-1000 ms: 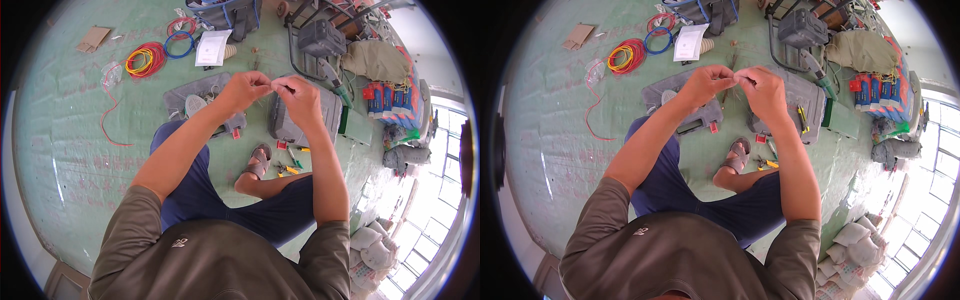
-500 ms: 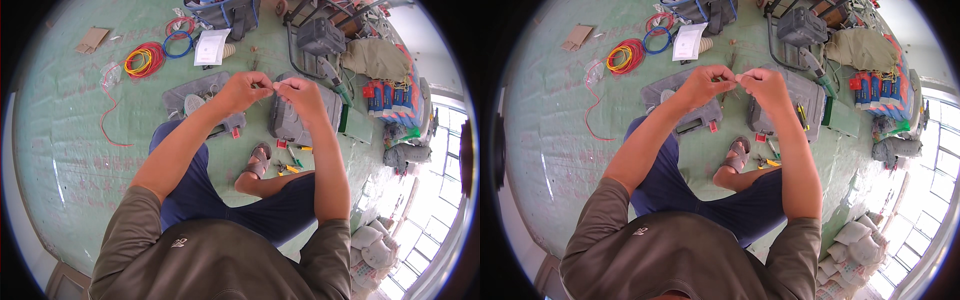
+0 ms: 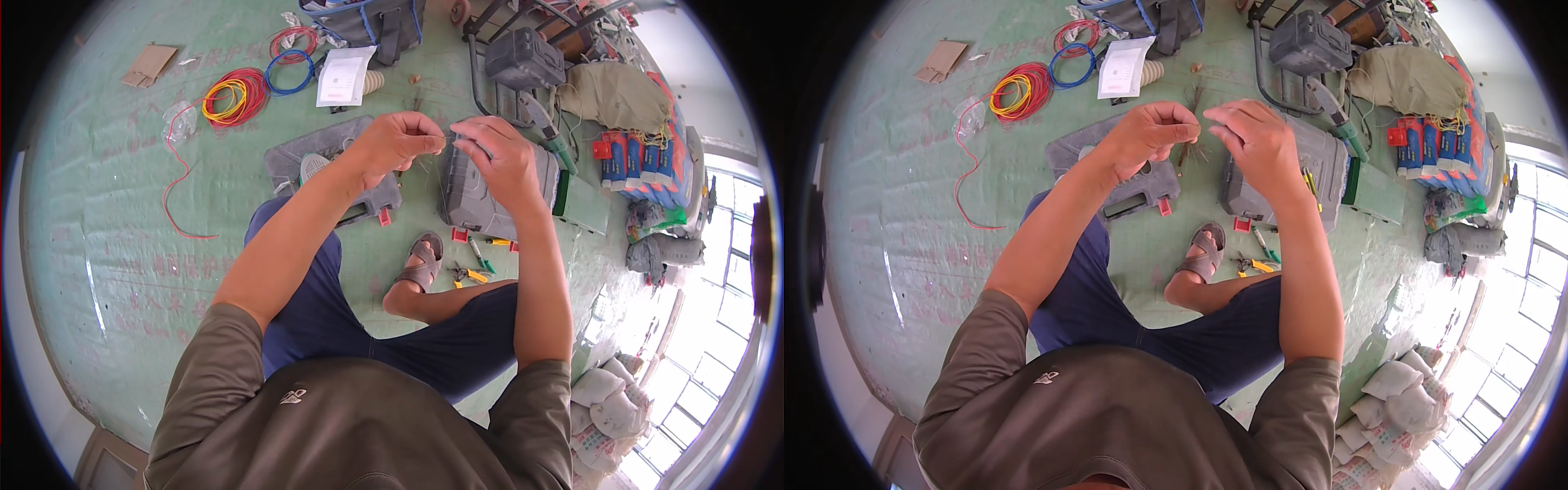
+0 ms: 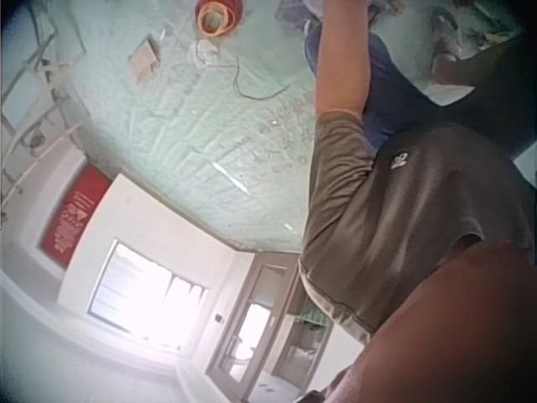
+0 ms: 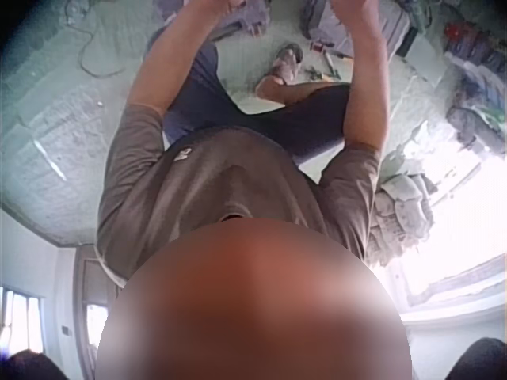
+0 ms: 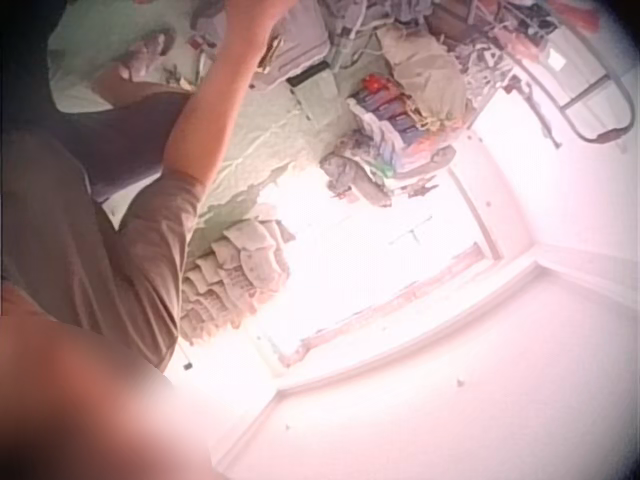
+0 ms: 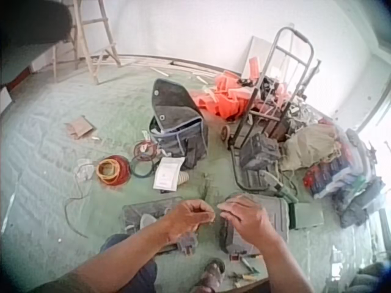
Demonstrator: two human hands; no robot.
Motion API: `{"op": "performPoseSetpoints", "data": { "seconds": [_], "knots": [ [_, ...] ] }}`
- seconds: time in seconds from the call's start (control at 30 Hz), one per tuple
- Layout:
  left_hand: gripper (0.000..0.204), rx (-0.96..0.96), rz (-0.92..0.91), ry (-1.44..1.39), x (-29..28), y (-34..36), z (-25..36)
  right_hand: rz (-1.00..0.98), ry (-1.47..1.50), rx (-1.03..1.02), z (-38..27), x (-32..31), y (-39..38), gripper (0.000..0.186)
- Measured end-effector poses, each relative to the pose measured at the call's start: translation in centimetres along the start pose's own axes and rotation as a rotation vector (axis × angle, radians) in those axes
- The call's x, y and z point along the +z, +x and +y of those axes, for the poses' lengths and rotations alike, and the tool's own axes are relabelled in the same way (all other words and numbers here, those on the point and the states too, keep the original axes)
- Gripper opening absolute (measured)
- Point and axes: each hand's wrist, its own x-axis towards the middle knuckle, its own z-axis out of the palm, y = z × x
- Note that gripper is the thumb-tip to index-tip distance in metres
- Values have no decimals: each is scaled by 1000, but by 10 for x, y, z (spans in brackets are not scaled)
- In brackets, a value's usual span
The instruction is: Preparing wiring and clearing debris from a wall electrical box using a hammer.
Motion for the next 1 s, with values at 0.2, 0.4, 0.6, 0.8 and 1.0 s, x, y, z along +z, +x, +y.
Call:
{"op": "performPoseSetpoints", "data": {
  "seconds": [0.2, 0.4, 0.6, 0.8, 1.0],
  "knots": [
    [11, 28, -15, -10, -2, 2, -3, -17, -101, -107, 7, 4, 0, 22],
    [8, 331, 88, 340, 2, 3, -6, -48, 58, 119, -7, 6, 1, 11],
    [9, 658, 190, 706, 11, -3, -7, -130, 693, 888, -3, 10, -3, 21],
    [7, 809, 259, 768, 11, -1, -7, -164, 951, 937, 4, 10, -5, 23],
    [9, 698, 272, 734, 10, -4, -5, -45, 137, 239, -5, 3, -4, 23]
  ]
}}
